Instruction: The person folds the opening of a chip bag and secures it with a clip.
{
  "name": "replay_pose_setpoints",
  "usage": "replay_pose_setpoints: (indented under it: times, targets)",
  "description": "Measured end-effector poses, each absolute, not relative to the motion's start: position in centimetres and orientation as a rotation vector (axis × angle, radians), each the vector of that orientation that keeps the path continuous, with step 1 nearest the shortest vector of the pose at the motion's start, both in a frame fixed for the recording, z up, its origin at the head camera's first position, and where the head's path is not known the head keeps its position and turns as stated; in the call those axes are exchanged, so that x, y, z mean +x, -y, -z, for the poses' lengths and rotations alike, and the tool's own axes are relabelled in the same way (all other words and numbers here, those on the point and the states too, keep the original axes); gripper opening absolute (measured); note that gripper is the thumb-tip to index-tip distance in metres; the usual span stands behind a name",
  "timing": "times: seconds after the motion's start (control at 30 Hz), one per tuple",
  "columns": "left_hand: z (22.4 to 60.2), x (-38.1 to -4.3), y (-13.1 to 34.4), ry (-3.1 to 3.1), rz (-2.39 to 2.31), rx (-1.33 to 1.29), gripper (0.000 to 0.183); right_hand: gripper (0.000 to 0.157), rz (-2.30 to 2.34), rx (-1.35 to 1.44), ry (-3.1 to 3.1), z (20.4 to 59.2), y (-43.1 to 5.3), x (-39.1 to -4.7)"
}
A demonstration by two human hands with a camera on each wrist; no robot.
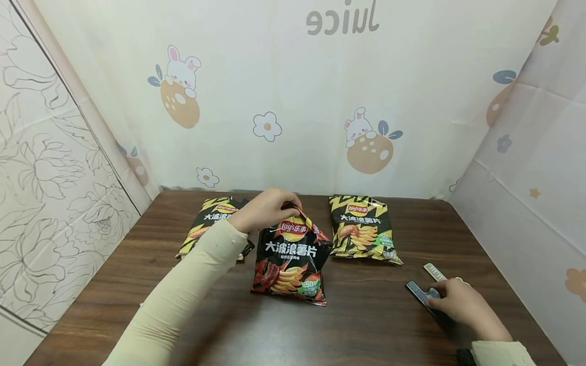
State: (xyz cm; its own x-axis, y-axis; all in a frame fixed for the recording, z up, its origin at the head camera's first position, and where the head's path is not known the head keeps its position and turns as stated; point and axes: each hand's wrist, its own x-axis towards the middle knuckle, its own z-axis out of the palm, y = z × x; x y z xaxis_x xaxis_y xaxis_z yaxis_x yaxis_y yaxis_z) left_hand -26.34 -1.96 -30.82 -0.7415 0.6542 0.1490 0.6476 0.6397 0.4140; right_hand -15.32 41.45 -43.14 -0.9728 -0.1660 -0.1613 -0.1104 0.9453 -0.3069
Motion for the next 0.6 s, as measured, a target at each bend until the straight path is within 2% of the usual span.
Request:
replay_pose_setpoints:
  times: [0.6]
  targets:
    - [30.94, -26.19, 1.92, -2.837, -0.720, 1.134, 0.016, 0.043, 0.390, -0.161, -2.898, 43.02, -40.96, -15.08]
